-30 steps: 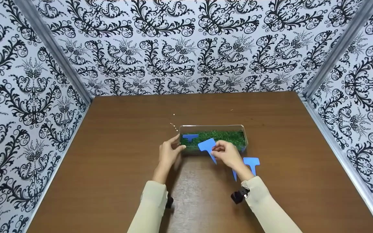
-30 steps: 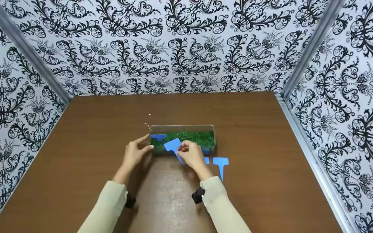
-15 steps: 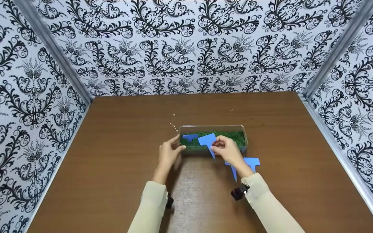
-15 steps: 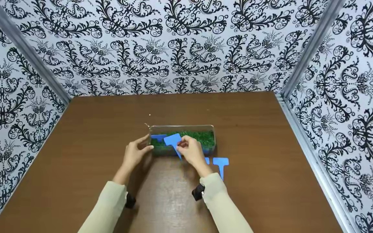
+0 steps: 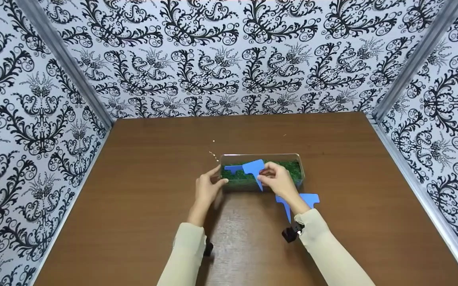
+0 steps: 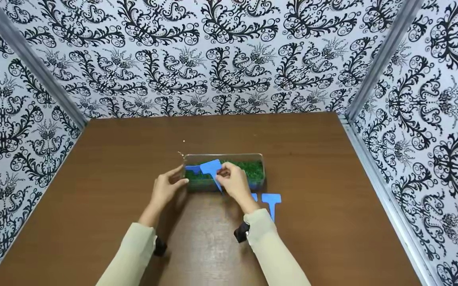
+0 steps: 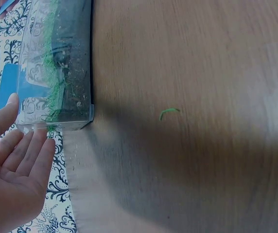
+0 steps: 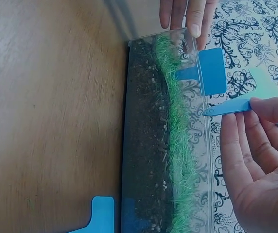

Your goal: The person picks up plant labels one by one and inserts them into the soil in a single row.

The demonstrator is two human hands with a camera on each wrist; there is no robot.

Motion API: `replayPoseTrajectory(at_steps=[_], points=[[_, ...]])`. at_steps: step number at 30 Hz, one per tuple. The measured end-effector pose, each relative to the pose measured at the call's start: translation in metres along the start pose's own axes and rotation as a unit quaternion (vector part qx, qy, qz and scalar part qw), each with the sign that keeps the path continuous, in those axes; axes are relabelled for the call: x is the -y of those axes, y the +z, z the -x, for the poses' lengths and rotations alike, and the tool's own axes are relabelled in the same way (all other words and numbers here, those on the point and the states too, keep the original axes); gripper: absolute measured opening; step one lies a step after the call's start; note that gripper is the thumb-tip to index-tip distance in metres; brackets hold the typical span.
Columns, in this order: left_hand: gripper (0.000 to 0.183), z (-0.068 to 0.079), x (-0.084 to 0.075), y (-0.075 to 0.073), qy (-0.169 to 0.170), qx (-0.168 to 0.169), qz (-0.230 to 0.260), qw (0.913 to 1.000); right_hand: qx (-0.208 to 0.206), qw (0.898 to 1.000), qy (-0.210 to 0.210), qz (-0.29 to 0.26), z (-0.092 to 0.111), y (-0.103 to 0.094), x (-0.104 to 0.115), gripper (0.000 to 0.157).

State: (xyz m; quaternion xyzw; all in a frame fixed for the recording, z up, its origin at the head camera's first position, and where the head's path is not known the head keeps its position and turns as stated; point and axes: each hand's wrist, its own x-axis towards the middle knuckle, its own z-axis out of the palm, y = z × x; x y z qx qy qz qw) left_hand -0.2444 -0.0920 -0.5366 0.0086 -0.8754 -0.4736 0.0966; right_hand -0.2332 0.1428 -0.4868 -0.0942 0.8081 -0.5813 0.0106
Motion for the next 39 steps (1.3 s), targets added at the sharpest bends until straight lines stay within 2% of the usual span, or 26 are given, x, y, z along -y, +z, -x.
replayPoseTrajectory(at_steps=[2, 18, 28, 33, 39], points=[[0.052, 0.0, 0.0, 0.0, 0.001, 0.002, -0.001, 1.0, -0.005, 1.0, -0.006, -0.001, -0.007, 0.001, -0.012, 0.016], [0.051, 0.0, -0.001, 0.0, -0.009, -0.003, -0.008, 0.9999, -0.056, 0.998, -0.016, -0.021, -0.02, 0.004, -0.009, 0.017], [0.05, 0.0, 0.0, 0.002, -0.008, -0.004, -0.006, 0.9999, -0.055, 0.998, -0.028, -0.008, -0.024, 0.004, -0.011, 0.014], [0.049, 0.0, -0.001, 0.002, 0.002, -0.007, 0.014, 0.9999, -0.065, 0.997, -0.032, -0.005, -0.028, 0.004, -0.016, 0.017], [0.049, 0.0, 0.0, 0.002, -0.003, -0.006, 0.025, 0.9997, -0.069, 0.997, -0.033, 0.001, -0.029, 0.004, -0.016, 0.023]])
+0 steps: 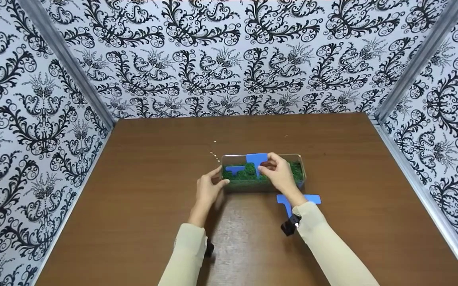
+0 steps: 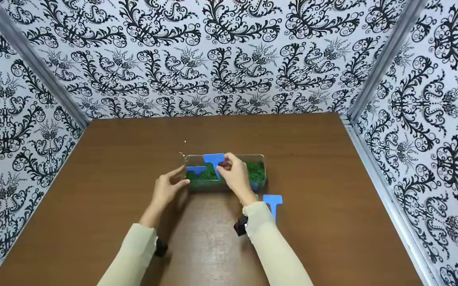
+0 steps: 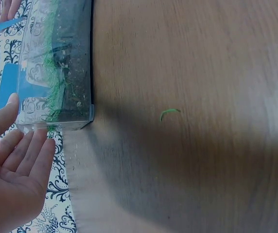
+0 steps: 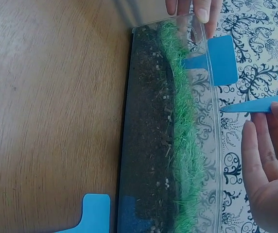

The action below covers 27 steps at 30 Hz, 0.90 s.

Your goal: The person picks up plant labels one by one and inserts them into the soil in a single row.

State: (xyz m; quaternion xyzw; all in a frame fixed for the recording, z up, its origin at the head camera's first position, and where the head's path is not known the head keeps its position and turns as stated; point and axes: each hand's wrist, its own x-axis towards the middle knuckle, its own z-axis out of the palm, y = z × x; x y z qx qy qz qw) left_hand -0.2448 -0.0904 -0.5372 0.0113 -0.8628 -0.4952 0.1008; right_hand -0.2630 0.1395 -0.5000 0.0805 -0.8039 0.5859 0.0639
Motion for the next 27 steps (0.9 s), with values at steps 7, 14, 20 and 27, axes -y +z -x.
replayPoseTrajectory(at_steps=[7, 14, 20, 27], points=[[0.049, 0.0, 0.0, 0.0, -0.002, -0.001, -0.004, 1.0, 0.0, 1.0, -0.004, 0.01, -0.001, 0.001, -0.001, 0.023], [0.049, 0.0, 0.0, 0.0, 0.001, -0.003, -0.014, 0.9999, 0.003, 1.0, -0.006, 0.014, -0.002, 0.002, -0.003, 0.018], [0.05, 0.0, 0.0, -0.001, 0.002, 0.003, -0.017, 0.9998, 0.007, 1.0, -0.01, 0.009, 0.0, 0.003, -0.001, 0.013], [0.051, 0.0, 0.0, -0.001, -0.001, 0.005, -0.029, 0.9996, 0.02, 1.0, -0.01, 0.006, 0.013, -0.001, 0.035, 0.013]])
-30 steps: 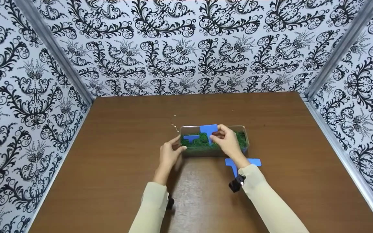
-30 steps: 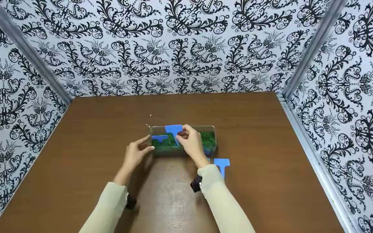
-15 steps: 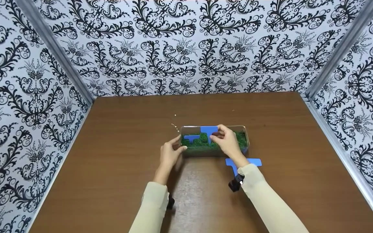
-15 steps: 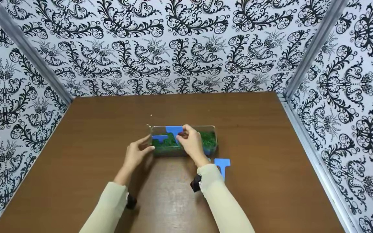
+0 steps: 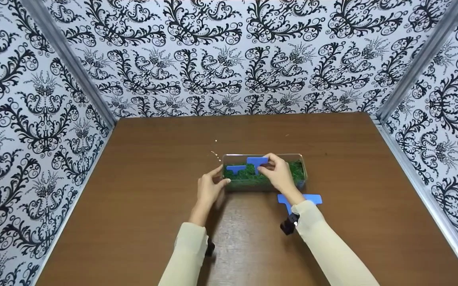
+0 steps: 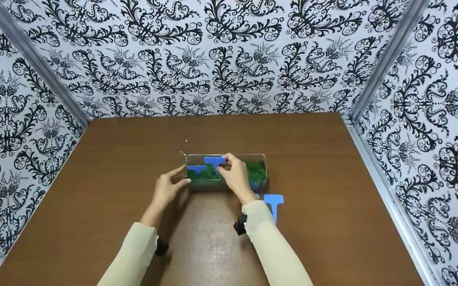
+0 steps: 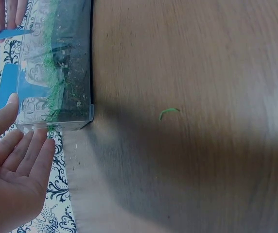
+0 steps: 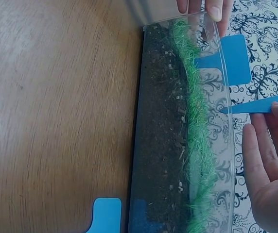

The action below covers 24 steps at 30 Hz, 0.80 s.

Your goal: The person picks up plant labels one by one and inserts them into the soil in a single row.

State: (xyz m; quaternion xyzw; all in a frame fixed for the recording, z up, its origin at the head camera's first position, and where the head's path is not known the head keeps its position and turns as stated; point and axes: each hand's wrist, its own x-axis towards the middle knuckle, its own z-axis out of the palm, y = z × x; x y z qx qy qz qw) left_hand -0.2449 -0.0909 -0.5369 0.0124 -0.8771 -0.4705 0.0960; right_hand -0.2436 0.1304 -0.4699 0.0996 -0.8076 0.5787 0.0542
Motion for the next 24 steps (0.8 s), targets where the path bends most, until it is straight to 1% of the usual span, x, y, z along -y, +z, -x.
replayPoseTrajectory(at_steps=[2, 5, 13, 19, 24], points=[[0.05, 0.0, 0.0, 0.0, 0.002, -0.004, -0.005, 1.0, -0.001, 1.0, 0.004, 0.002, 0.0, 0.0, 0.002, 0.013], [0.05, -0.001, 0.0, 0.0, 0.002, -0.006, -0.006, 1.0, -0.003, 1.0, 0.009, 0.005, -0.002, 0.002, -0.001, 0.014], [0.049, 0.0, -0.001, -0.001, 0.002, -0.006, -0.002, 1.0, -0.024, 1.0, 0.01, -0.002, -0.016, 0.011, -0.041, 0.015], [0.049, 0.0, -0.002, -0.001, 0.002, -0.007, 0.0, 1.0, -0.016, 1.0, 0.004, -0.01, -0.018, 0.011, -0.046, 0.013], [0.051, 0.0, -0.001, -0.001, -0.002, -0.001, -0.002, 1.0, -0.015, 1.0, -0.01, 0.002, -0.017, 0.011, -0.047, 0.011]])
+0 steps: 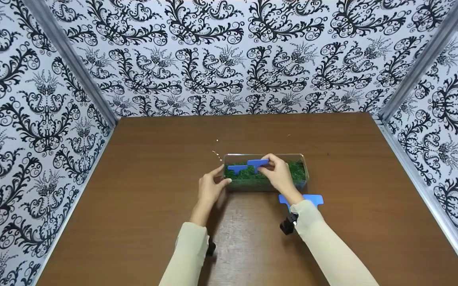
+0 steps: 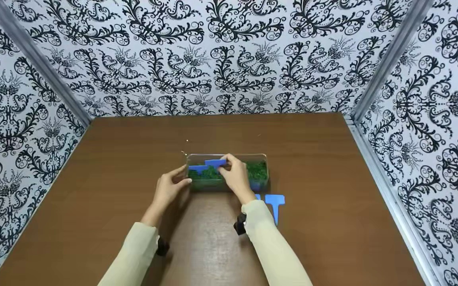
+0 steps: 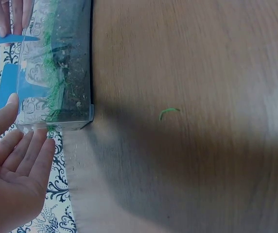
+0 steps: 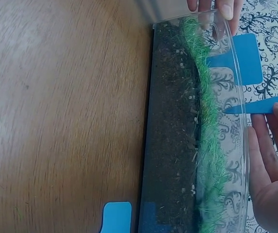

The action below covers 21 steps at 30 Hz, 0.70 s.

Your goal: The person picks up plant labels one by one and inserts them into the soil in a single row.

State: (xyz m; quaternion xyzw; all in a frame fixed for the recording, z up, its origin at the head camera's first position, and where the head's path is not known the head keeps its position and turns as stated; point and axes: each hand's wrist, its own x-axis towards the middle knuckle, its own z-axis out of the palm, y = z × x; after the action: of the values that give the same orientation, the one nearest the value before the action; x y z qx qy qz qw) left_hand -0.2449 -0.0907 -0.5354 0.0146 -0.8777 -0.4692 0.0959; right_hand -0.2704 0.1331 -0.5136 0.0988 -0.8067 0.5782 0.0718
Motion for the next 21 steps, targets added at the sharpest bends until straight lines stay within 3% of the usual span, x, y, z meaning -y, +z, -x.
replayPoseTrajectory(at_steps=[21], points=[[0.052, -0.0003, 0.0002, 0.0004, -0.016, 0.004, 0.002, 0.9999, -0.007, 0.999, 0.01, 0.043, 0.0008, 0.0017, -0.0032, 0.009]])
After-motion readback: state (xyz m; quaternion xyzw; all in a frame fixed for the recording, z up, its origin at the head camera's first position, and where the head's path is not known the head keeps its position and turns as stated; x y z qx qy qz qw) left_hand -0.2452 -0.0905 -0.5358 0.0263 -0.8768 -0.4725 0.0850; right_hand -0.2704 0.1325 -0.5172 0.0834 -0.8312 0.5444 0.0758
